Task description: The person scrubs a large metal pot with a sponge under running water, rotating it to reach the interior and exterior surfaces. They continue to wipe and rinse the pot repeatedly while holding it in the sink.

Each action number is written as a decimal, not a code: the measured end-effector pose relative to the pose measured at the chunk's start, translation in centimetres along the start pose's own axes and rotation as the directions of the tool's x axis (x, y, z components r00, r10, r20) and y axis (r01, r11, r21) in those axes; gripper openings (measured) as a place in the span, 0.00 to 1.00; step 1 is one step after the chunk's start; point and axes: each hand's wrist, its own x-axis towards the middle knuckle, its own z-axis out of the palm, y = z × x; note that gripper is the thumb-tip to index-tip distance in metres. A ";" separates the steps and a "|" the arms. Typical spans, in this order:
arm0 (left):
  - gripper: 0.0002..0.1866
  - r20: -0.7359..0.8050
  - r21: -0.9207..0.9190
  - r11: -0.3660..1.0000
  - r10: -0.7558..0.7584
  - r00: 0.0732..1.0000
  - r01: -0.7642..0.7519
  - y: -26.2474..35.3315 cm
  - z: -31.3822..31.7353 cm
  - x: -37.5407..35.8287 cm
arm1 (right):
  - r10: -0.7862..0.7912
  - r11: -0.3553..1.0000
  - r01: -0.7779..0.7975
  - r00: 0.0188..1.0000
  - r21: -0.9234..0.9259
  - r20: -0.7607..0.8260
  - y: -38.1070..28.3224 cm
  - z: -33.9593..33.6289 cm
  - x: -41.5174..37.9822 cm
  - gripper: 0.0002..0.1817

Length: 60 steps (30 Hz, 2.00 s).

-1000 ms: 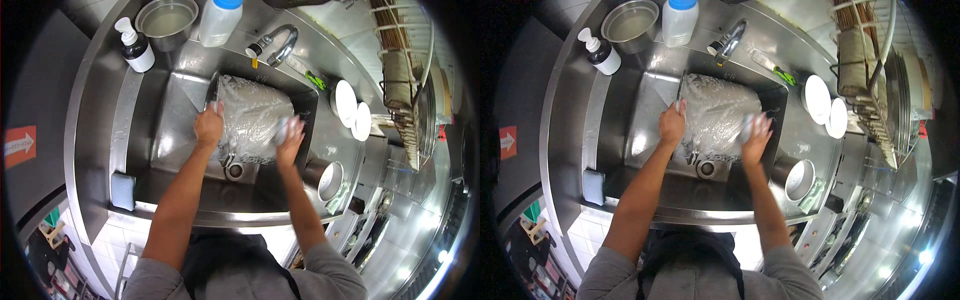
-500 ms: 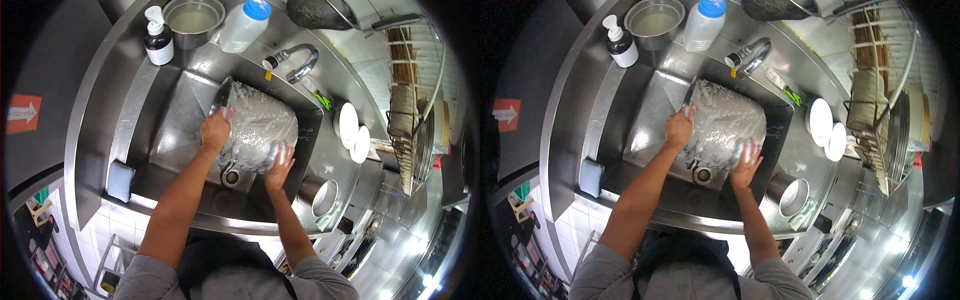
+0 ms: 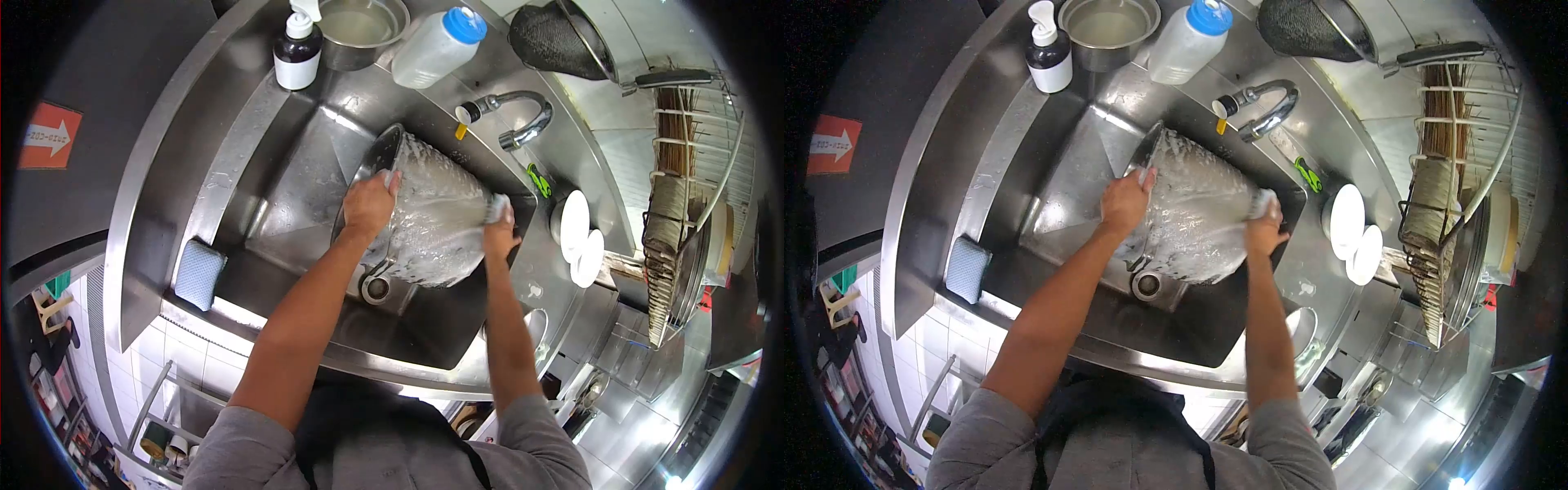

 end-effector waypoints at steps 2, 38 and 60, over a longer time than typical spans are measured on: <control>0.27 -0.012 -0.020 1.000 0.004 1.000 -0.005 -0.4 0.5 0.4 | 0.084 0.996 -0.083 0.996 -0.046 0.029 -1.7 -0.6 -0.5 0.34; 0.21 -0.208 -0.131 0.987 0.065 0.976 -0.094 -3.6 3.7 -4.7 | -0.544 0.838 0.546 0.833 0.004 0.100 -17.9 1.3 -0.9 0.35; 0.24 0.087 -0.119 0.987 0.122 0.989 -0.112 -5.7 5.9 -11.1 | -0.452 0.891 0.430 0.873 -0.146 -0.183 -3.4 -1.9 -13.6 0.34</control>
